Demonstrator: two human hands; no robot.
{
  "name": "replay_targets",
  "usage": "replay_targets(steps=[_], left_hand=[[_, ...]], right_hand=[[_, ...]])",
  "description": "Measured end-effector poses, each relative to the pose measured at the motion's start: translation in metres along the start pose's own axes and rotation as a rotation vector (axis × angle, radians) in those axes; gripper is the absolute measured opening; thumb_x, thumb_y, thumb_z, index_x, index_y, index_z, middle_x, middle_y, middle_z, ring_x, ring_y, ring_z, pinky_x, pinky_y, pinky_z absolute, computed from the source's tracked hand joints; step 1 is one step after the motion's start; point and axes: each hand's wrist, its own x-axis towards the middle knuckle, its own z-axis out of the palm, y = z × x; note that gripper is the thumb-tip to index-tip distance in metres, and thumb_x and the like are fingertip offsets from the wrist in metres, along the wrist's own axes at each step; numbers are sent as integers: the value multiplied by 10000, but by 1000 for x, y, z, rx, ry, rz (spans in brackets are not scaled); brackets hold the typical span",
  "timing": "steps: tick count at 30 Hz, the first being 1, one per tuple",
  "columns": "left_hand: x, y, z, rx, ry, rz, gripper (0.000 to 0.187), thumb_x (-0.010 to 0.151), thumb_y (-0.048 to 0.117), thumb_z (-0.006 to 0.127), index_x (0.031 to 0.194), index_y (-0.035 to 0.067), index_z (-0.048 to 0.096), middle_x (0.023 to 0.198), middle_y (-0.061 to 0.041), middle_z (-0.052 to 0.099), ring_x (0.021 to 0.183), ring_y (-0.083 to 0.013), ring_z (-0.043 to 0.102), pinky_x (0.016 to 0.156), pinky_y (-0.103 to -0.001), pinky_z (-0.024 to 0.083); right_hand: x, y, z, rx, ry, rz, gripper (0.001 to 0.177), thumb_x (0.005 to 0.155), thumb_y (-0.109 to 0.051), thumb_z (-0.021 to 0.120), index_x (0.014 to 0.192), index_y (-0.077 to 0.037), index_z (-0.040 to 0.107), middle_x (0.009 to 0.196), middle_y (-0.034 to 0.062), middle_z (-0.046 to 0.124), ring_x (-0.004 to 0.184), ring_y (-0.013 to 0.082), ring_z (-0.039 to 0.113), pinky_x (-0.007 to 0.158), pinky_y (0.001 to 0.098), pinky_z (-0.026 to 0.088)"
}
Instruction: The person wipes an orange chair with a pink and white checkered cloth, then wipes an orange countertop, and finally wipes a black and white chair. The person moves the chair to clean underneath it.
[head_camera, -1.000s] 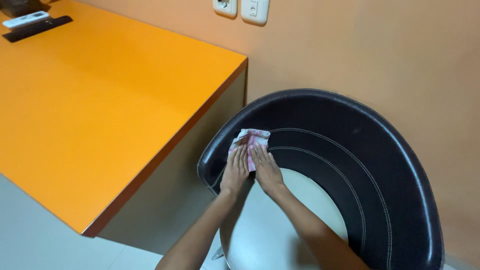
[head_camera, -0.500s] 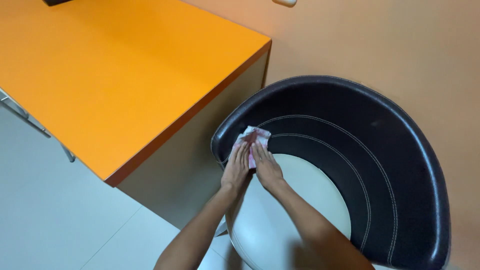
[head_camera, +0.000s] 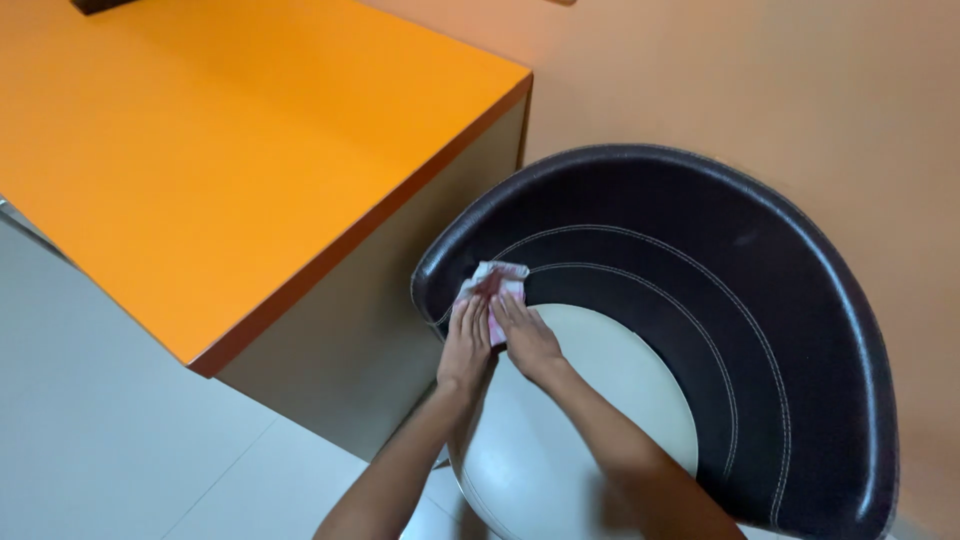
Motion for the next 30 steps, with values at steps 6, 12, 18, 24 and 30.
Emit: replay_targets(steps=[6,12,18,24,30], left_hand=[[6,51,51,-47,-56,-87,707,1023,303,418,1596,-52,205,1688,-173,214,1556,-317,146,1230,-512,30],[19,58,63,-63,-46,-82,677,1029,289,402,1590,-51,235,1666,-156,271,1550,-301,194,1239,-499,54],[14,49,40,-35,-74,-66,722,989,291,424,1595,-45,223,1661,-167,274,1543,-306,187,1222,-485,41],[32,65,74,-66,-52,-87,658,1020,250,383,1608,1,229,1686,-99,244,1564,-271,180,1244,-507,36],[30,75,85,-186,-66,-77,623,1036,225,349,1607,13,218,1700,-104,218,1563,-266,172,1237,-527,31]], right_hand=[[-8,2,38,-108,-104,31,672,914,-69,463,1575,-131,352,1662,107,283,1551,304,217,1254,455,165],[-2,8,51,-123,-70,31,609,952,-100,450,1556,-97,371,1657,126,298,1546,320,223,1236,491,163],[0,4,36,-90,-180,98,628,941,-101,452,1564,-98,367,1658,115,297,1544,314,222,1239,501,163],[6,13,65,-107,-105,116,598,943,-80,428,1540,-120,424,1632,106,354,1548,288,246,1243,508,174],[-11,4,67,-182,-72,150,558,962,-147,406,1516,-182,453,1621,109,367,1522,311,277,1220,513,202]])
